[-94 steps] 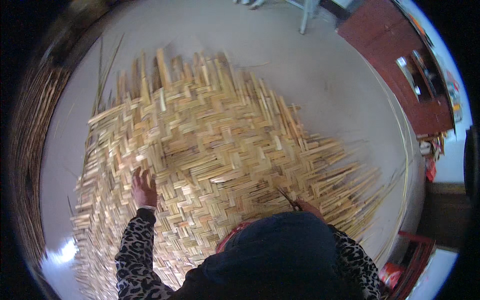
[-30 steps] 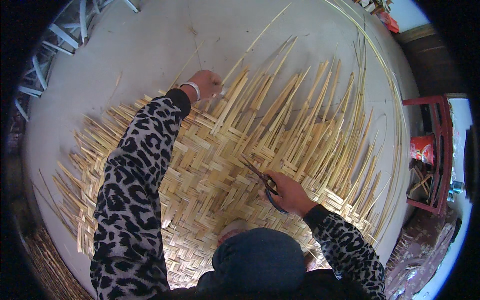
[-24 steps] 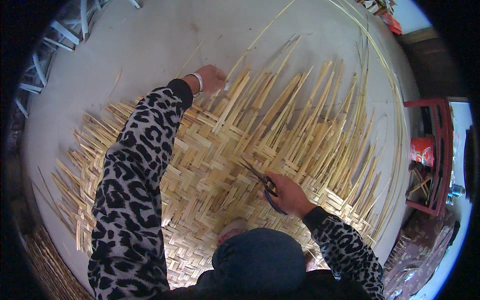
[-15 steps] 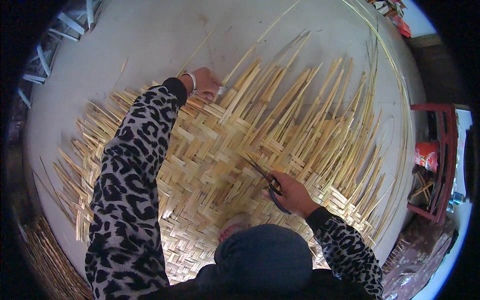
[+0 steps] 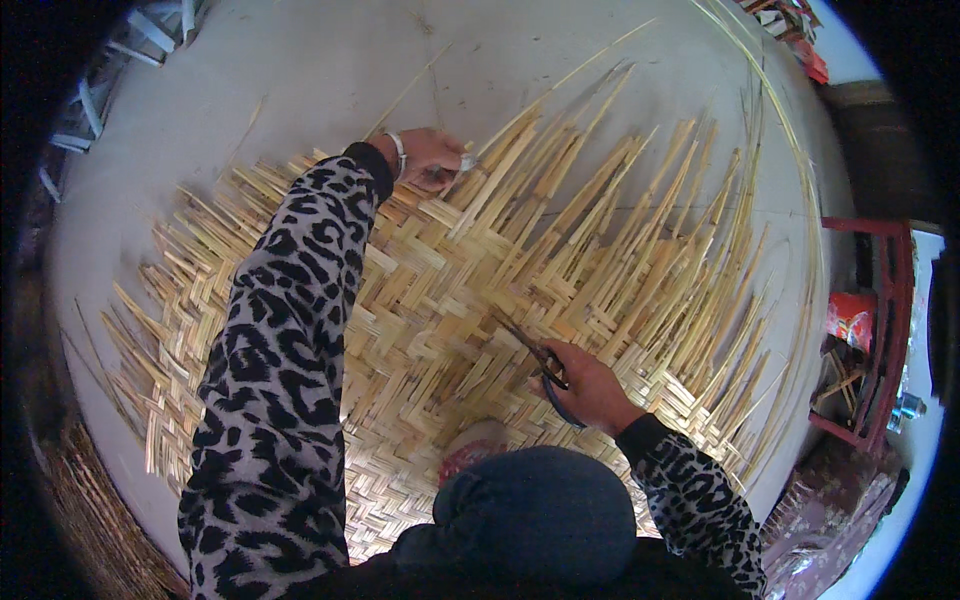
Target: The person weaves a large flat basket using thin bamboo strips. They interlace the strips by hand, occasionally using scissors to trim excess material. The woven mat grows steadily as the person continues the repetitive weaving pattern.
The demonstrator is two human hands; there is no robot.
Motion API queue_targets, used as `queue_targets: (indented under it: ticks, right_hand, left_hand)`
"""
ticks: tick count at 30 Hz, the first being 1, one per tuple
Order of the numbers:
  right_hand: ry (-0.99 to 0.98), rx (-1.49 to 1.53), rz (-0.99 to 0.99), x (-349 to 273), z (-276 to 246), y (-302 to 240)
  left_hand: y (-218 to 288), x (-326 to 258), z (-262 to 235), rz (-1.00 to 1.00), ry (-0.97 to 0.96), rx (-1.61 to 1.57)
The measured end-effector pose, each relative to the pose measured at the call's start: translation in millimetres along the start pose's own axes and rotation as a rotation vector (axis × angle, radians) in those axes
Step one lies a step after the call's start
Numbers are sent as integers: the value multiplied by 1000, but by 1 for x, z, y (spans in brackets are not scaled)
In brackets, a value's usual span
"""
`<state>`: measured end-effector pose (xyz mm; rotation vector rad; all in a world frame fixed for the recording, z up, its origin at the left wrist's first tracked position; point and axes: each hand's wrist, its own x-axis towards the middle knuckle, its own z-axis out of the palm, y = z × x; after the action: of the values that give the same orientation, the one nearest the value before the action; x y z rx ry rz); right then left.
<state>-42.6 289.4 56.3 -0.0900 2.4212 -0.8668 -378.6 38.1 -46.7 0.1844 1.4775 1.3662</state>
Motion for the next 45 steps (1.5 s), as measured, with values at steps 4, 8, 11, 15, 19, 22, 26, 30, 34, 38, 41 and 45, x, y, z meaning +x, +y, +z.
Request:
queue_targets:
  ticks: [4,8,11,15,19,22,26,30,34,38,41,45]
  right_hand:
    - [-6,-11,13,5,-6,0]
    - [-1,-78,26,24,-20,-7]
    - [93,-169,-88,48,-35,-14]
    - [95,-261,-56,93,-51,-26]
    - [118,-279,-2,128,-55,-42]
    - [129,-286,19,140,-58,-51]
    - [140,-270,15,161,-57,-62]
    - [144,-352,-15,174,-54,-62]
    - [216,-393,-104,171,-47,-51]
    - [207,-303,-10,130,-30,-34]
    - [282,-208,-74,59,-1,-20]
    - [-193,-359,25,-23,25,4]
  left_hand:
    - [-2,7,-4,5,70,276]
    - [0,15,4,246,169,330]
    - [18,18,11,245,292,380]
    - [56,11,15,335,294,650]
    - [76,5,26,440,312,739]
    - [76,1,37,356,250,539]
    - [75,0,41,382,204,549]
    - [72,-1,39,410,217,561]
    - [71,-9,36,428,324,426]
    - [82,-23,46,385,351,468]
    - [78,-35,87,317,258,313]
    - [73,-47,154,300,151,326]
